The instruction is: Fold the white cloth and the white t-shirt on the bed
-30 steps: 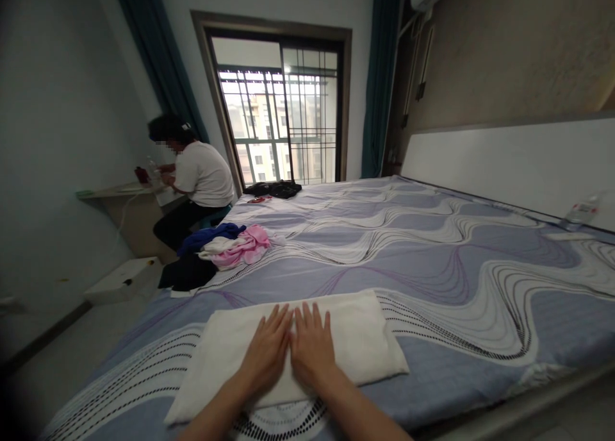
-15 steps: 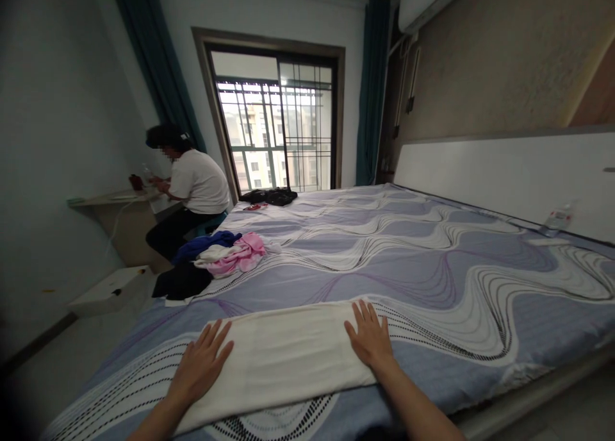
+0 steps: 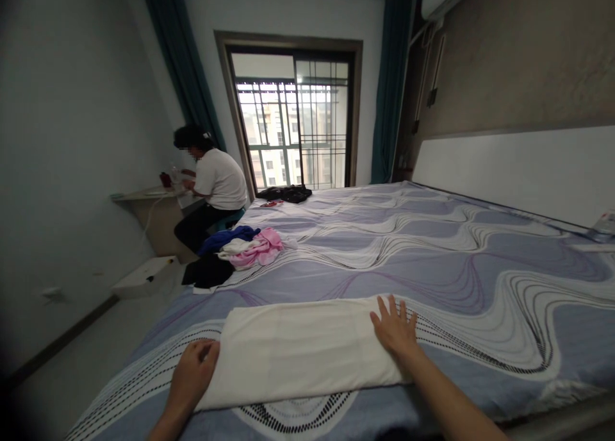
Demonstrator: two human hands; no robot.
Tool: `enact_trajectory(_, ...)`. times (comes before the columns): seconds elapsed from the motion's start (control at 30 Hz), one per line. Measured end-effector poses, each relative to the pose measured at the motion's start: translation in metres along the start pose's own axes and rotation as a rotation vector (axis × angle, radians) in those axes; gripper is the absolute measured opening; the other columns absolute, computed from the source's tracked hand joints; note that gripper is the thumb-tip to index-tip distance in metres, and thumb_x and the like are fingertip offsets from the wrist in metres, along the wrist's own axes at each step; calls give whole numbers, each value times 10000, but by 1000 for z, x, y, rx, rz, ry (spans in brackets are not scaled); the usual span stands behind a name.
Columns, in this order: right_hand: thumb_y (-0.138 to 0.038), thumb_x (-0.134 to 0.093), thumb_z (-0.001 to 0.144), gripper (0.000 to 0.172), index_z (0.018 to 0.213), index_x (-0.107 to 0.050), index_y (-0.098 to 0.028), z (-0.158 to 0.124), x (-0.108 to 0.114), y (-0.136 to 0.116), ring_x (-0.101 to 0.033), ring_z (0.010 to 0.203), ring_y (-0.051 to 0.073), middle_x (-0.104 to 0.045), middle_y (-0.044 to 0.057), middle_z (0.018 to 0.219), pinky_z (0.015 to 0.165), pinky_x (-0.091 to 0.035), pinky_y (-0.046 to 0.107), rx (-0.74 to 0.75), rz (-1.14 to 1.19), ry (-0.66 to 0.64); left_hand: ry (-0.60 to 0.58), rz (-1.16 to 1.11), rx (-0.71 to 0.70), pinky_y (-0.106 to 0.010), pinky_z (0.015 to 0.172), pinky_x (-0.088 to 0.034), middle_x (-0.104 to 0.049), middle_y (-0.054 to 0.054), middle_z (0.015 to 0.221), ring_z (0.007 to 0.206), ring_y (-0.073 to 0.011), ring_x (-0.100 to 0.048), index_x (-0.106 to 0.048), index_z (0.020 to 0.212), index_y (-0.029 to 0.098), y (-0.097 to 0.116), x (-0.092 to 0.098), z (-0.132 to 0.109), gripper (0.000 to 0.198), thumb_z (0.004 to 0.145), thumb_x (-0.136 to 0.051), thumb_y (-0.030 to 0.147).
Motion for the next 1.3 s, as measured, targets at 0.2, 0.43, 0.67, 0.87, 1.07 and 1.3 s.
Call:
enact_trajectory(0.2, -411, -270, 973, 585, 1512, -279, -183, -68, 11, -110, -58, 1468, 372, -149, 81, 1608, 1120, 11, 663, 162, 68, 146, 115, 167, -375, -456, 1091, -399, -616, -159, 1240, 1219, -266, -530, -619, 1161, 119, 79, -9, -19, 412, 901, -343, 280)
enact_trajectory(0.43, -453, -271, 970, 579, 1518, -250, -269, -82, 4, -149, -19, 1479, 323, -97, 29, 1616, 1140, 19, 625, 304, 209, 136, -395, 299, -609, -589, 1145, -273, -329, -55, 1564, 1449, -302, -261, -350, 1466, 296, 132, -88, -45, 530, 961, -303, 451)
enact_trajectory(0.67, -367, -306, 962, 581, 1513, -276, -187, -55, 15, -97, -111, 1466, 348, -190, 98, 1598, 1130, -24, 646, 64, 137, 111, -414, 408, -339, -613, 1157, -186, -257, -44, 1583, 1469, -334, -178, -384, 1452, 284, 113, -74, -28, 549, 942, -304, 473)
enact_trajectory(0.87, -494, -273, 970, 567, 1503, -293, -301, -72, 1, -154, -76, 1477, 311, -185, 14, 1605, 1144, 40, 618, 394, 277, 79, -440, 325, -479, -630, 1164, -141, -212, 3, 1599, 1484, -315, -112, -343, 1470, 302, 158, -108, -45, 541, 962, -220, 443)
enact_trajectory(1.07, -502, -271, 972, 545, 1485, -324, -326, -45, -3, -150, -123, 1473, 274, -236, 16, 1593, 1138, 52, 622, 359, 291, 54, -433, 346, -422, -646, 1148, -133, -299, -4, 1579, 1465, -304, -214, -355, 1453, 369, 132, -108, -15, 518, 951, -262, 460)
enact_trajectory(1.3, -355, -347, 929, 570, 1404, -440, -54, 5, 26, -40, -458, 1240, 390, -509, 264, 1368, 1034, -223, 646, -419, 259, 316, -38, 367, 85, -459, 980, -438, -633, -232, 1211, 1135, -344, -575, -575, 1227, 18, 34, -46, 59, 677, 905, -254, 519)
Point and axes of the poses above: each hand's wrist, its own z-axis towards the middle knuckle, its own x-axis out of the back of the hand, y = z × x, the point moved 7 cm from there along z, towards the middle knuckle
